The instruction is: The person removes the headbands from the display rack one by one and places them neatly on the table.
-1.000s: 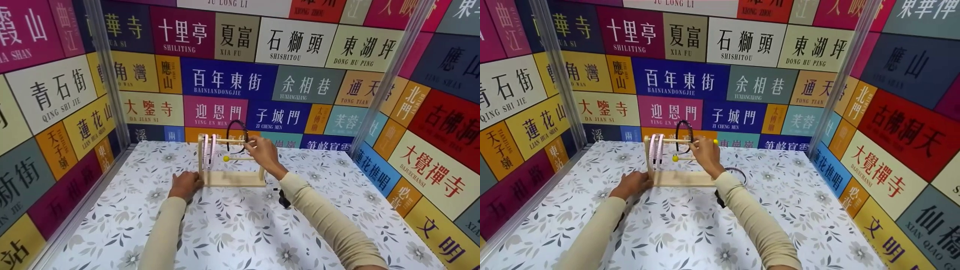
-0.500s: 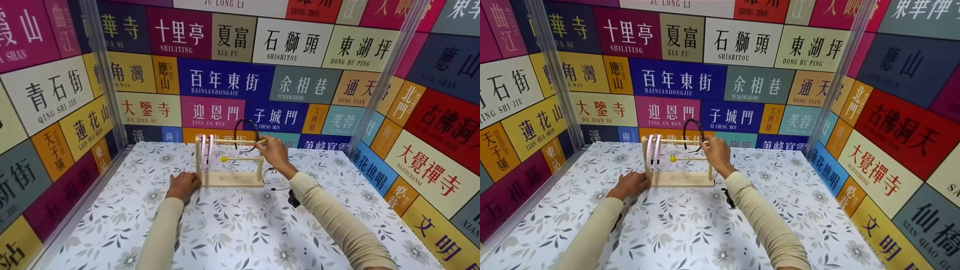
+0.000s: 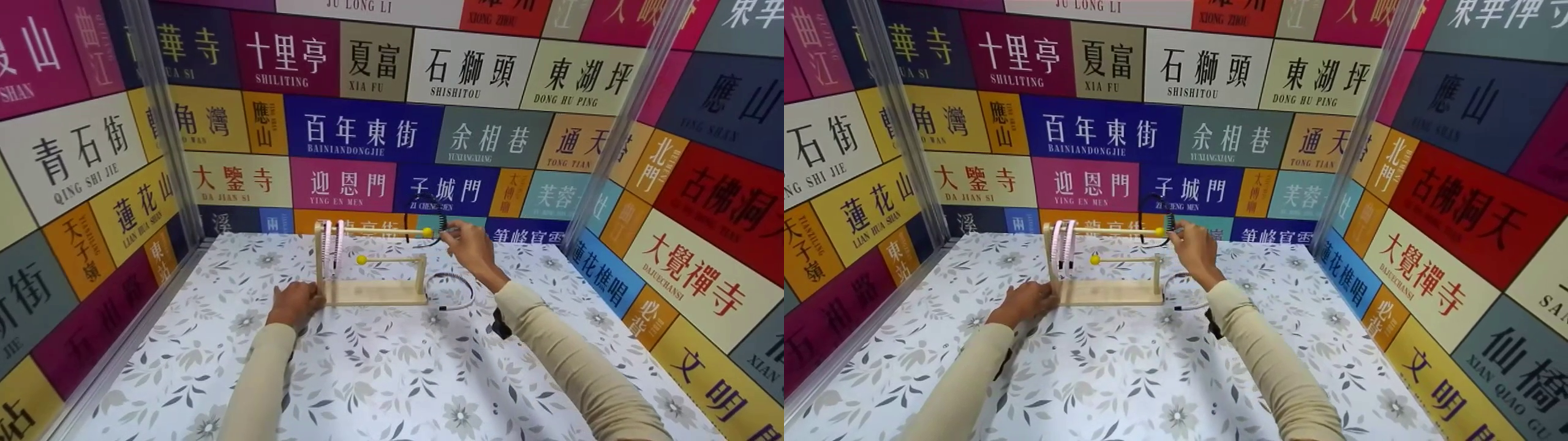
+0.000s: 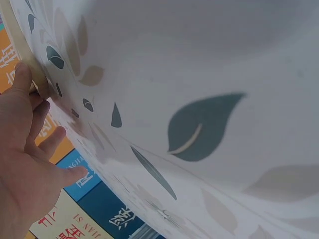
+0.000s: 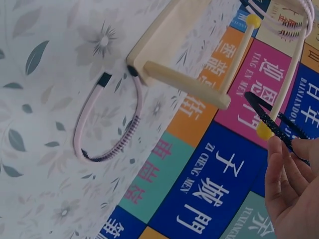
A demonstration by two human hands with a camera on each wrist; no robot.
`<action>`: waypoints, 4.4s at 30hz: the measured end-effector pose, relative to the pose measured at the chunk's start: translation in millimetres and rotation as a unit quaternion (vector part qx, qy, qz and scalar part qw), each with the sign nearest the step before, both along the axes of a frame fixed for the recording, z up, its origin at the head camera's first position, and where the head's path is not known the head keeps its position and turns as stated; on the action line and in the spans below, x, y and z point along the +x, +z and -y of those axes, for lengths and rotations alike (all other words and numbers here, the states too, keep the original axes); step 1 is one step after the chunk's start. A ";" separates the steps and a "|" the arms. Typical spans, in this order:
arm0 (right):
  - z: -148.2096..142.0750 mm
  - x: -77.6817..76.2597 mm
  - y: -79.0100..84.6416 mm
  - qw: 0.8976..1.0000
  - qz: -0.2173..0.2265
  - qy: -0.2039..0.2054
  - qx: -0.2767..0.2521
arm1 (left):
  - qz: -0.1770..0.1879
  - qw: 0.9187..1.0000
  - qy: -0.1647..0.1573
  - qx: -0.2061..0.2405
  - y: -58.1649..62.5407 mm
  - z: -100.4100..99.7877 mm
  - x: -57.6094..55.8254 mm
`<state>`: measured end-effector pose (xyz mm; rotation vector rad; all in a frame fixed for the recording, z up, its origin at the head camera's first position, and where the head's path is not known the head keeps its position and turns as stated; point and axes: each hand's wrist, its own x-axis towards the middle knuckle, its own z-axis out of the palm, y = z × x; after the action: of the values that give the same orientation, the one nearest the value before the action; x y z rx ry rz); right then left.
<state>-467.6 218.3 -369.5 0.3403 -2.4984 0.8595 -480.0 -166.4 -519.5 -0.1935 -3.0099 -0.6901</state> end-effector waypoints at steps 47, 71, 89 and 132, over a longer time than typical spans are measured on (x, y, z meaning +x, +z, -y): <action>-133.1 16.0 -42.8 0.991 0.069 -0.101 0.050 | 0.020 1.000 0.004 -0.022 5.3 -3.3 2.0; -182.4 22.3 -90.6 0.968 0.224 -0.116 0.018 | 0.018 1.000 0.009 -0.017 3.6 -0.6 -3.7; -189.1 16.1 -121.5 0.968 0.220 -0.123 -0.002 | 0.013 1.000 0.012 -0.015 2.4 -7.0 -0.5; -149.0 9.4 -63.0 0.984 0.148 -0.082 0.058 | 0.009 1.000 0.010 0.014 16.4 -5.7 20.8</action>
<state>-458.2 367.3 -432.4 0.0444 -2.8111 0.7449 -459.2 -160.7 -503.1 -0.1570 -3.0134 -0.7370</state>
